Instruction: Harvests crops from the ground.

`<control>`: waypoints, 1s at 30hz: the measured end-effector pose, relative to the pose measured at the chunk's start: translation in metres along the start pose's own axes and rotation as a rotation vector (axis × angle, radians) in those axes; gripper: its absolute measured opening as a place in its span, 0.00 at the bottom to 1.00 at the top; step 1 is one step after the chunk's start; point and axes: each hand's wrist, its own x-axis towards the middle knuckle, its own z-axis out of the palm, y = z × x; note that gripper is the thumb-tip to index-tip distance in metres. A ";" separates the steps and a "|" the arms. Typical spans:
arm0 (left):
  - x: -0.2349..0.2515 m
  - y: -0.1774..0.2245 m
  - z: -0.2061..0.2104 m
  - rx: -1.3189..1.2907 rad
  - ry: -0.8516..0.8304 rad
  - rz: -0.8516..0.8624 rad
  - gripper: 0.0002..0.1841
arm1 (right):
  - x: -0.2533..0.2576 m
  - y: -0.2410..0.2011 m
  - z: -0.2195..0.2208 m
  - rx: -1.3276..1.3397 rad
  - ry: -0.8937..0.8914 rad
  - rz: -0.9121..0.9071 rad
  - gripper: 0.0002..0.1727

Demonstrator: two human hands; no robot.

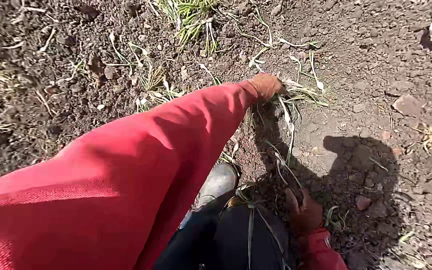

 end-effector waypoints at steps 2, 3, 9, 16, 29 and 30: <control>-0.019 -0.050 -0.027 -0.013 0.262 -0.190 0.22 | -0.003 -0.002 0.001 -0.010 0.007 0.012 0.33; -0.032 -0.070 -0.038 0.002 0.418 -0.300 0.28 | -0.002 -0.002 0.003 -0.016 0.020 0.006 0.32; -0.091 0.051 0.048 -0.088 0.560 0.011 0.22 | 0.003 -0.006 0.007 -0.044 0.101 -0.044 0.30; -0.085 0.128 0.165 -0.089 0.070 0.382 0.16 | -0.001 0.000 0.004 -0.022 0.098 -0.047 0.29; -0.180 0.053 0.193 -0.349 0.106 -0.551 0.18 | -0.016 -0.010 0.018 0.048 0.112 -0.013 0.32; -0.177 0.058 0.203 -0.358 0.113 -0.543 0.17 | -0.018 -0.012 0.012 0.055 0.069 0.014 0.33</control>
